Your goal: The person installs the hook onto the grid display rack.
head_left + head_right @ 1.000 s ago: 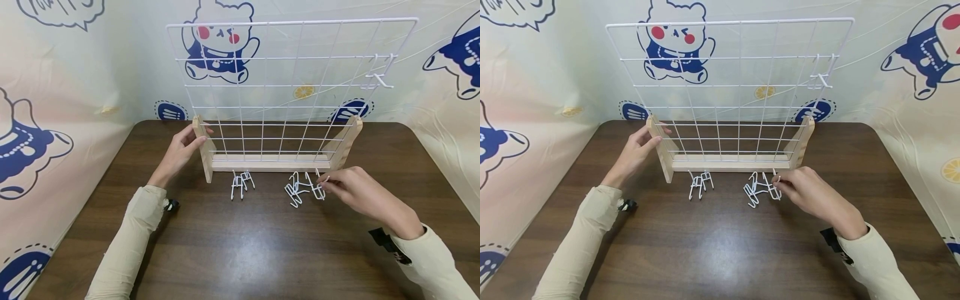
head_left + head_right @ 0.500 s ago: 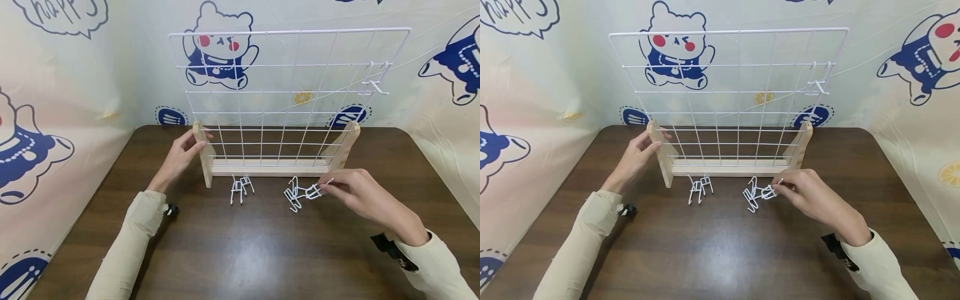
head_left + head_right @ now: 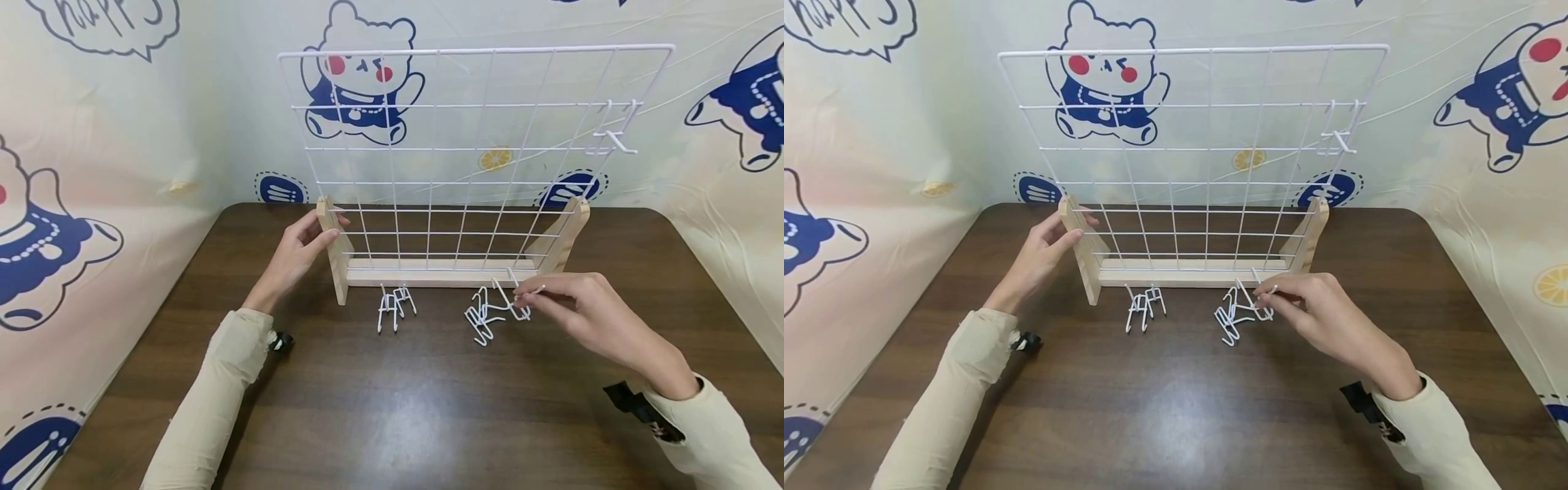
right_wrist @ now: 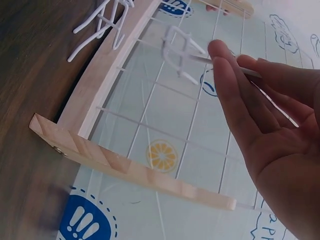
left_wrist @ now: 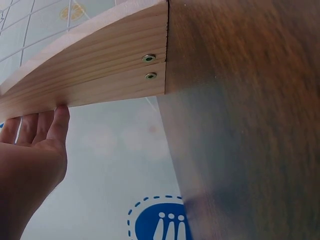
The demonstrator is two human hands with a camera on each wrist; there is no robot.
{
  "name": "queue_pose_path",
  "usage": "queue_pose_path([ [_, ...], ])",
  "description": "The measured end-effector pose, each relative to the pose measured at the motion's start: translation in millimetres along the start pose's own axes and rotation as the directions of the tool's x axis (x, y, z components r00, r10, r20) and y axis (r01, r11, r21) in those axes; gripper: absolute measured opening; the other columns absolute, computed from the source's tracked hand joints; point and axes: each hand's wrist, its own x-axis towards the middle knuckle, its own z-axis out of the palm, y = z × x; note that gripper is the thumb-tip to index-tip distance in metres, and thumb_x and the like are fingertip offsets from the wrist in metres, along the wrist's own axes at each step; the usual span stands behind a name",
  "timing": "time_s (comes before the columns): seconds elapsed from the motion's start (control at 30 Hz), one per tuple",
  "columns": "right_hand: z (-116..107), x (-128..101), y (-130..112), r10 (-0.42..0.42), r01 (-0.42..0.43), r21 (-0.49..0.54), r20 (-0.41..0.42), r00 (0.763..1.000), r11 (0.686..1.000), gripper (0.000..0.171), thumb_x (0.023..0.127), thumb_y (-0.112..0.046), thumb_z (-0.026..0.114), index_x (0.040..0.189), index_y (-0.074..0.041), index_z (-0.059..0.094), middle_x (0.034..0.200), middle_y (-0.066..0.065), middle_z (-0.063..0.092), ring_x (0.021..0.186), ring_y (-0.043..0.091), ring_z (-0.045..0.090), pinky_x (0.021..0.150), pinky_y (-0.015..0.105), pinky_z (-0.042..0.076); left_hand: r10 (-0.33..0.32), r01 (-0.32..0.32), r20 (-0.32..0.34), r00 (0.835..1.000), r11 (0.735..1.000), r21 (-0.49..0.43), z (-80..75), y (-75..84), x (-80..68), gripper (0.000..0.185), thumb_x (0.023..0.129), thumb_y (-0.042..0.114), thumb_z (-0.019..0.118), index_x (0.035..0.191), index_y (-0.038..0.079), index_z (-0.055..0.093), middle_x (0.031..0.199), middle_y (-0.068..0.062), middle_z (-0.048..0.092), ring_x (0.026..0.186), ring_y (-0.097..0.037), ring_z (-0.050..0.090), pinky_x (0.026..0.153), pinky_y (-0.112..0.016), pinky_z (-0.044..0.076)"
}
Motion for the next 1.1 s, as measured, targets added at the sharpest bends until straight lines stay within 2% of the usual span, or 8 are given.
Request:
queue_pose_path([
  [0.17, -1, 2, -3, -0.029, 0.031, 0.029, -0.066, 0.997, 0.999, 0.032, 0.082, 0.012, 0.073, 0.101, -0.014, 0.076, 0.093, -0.007, 0.074, 0.084, 0.000, 0.066, 0.072, 0.010, 0.049, 0.001, -0.001, -0.004, 1.000, 1.000, -0.001, -0.1, -0.6, 0.1, 0.035, 0.102, 0.016, 0.056, 0.136, 0.007, 0.053, 0.130, -0.021, 0.059, 0.122, -0.038, 0.052, 0.099, -0.036, 0.047],
  [0.3, -2, 3, -6, -0.043, 0.049, 0.055, -0.108, 0.993, 0.997, 0.036, 0.080, 0.016, 0.073, 0.103, -0.012, 0.076, 0.097, -0.005, 0.074, 0.086, 0.000, 0.066, 0.074, 0.010, 0.049, 0.004, -0.004, -0.010, 1.000, 1.000, 0.013, -0.6, -1.3, 0.3, 0.033, 0.102, 0.016, 0.056, 0.134, 0.007, 0.055, 0.127, -0.014, 0.061, 0.121, -0.036, 0.053, 0.100, -0.039, 0.047],
  [0.53, 0, 3, -6, -0.075, 0.080, 0.025, -0.165, 0.983, 0.997, 0.043, 0.073, 0.020, 0.075, 0.103, -0.010, 0.076, 0.098, -0.003, 0.074, 0.079, 0.001, 0.063, 0.074, 0.009, 0.046, 0.007, -0.007, -0.010, 1.000, 1.000, 0.012, -5.1, -24.1, 5.6, 0.035, 0.102, 0.021, 0.057, 0.136, 0.012, 0.055, 0.132, -0.019, 0.058, 0.121, -0.027, 0.055, 0.102, -0.043, 0.045],
  [0.63, -1, 3, -7, -0.077, 0.081, 0.013, -0.186, 0.980, 0.997, 0.043, 0.073, 0.020, 0.075, 0.104, -0.009, 0.076, 0.099, -0.001, 0.074, 0.079, 0.000, 0.062, 0.077, 0.010, 0.045, 0.010, -0.009, -0.011, 1.000, 1.000, 0.017, -5.9, -28.4, 6.1, 0.036, 0.102, 0.024, 0.058, 0.136, 0.014, 0.055, 0.132, -0.017, 0.059, 0.120, -0.026, 0.055, 0.102, -0.044, 0.045],
  [0.7, -1, 3, -9, -0.081, 0.086, 0.015, -0.193, 0.978, 0.996, 0.041, 0.074, 0.020, 0.074, 0.105, -0.008, 0.075, 0.100, 0.000, 0.074, 0.078, -0.001, 0.061, 0.079, 0.010, 0.045, 0.014, -0.014, -0.010, 1.000, 1.000, 0.013, -6.0, -28.8, 5.8, 0.036, 0.102, 0.024, 0.058, 0.136, 0.015, 0.055, 0.131, -0.017, 0.059, 0.119, -0.025, 0.055, 0.101, -0.043, 0.046],
  [0.93, -1, 3, -12, -0.082, 0.092, 0.036, -0.212, 0.974, 0.995, 0.035, 0.078, 0.016, 0.073, 0.107, -0.005, 0.075, 0.104, 0.004, 0.074, 0.082, 0.002, 0.062, 0.084, 0.011, 0.045, 0.002, -0.002, -0.004, 1.000, 1.000, 0.003, -0.6, -4.6, 0.8, 0.035, 0.102, 0.017, 0.056, 0.136, 0.008, 0.053, 0.131, -0.023, 0.057, 0.118, -0.023, 0.056, 0.101, -0.038, 0.046],
  [1.1, 1, 3, -11, -0.111, 0.122, 0.033, -0.244, 0.963, 0.992, 0.031, 0.078, 0.013, 0.074, 0.105, -0.003, 0.076, 0.102, 0.008, 0.075, 0.092, 0.002, 0.065, 0.087, 0.012, 0.045, 0.004, -0.004, -0.009, 1.000, 1.000, 0.004, -4.3, -21.2, 5.4, 0.034, 0.102, 0.020, 0.057, 0.136, 0.011, 0.054, 0.131, -0.018, 0.059, 0.119, -0.023, 0.056, 0.103, -0.043, 0.045],
])
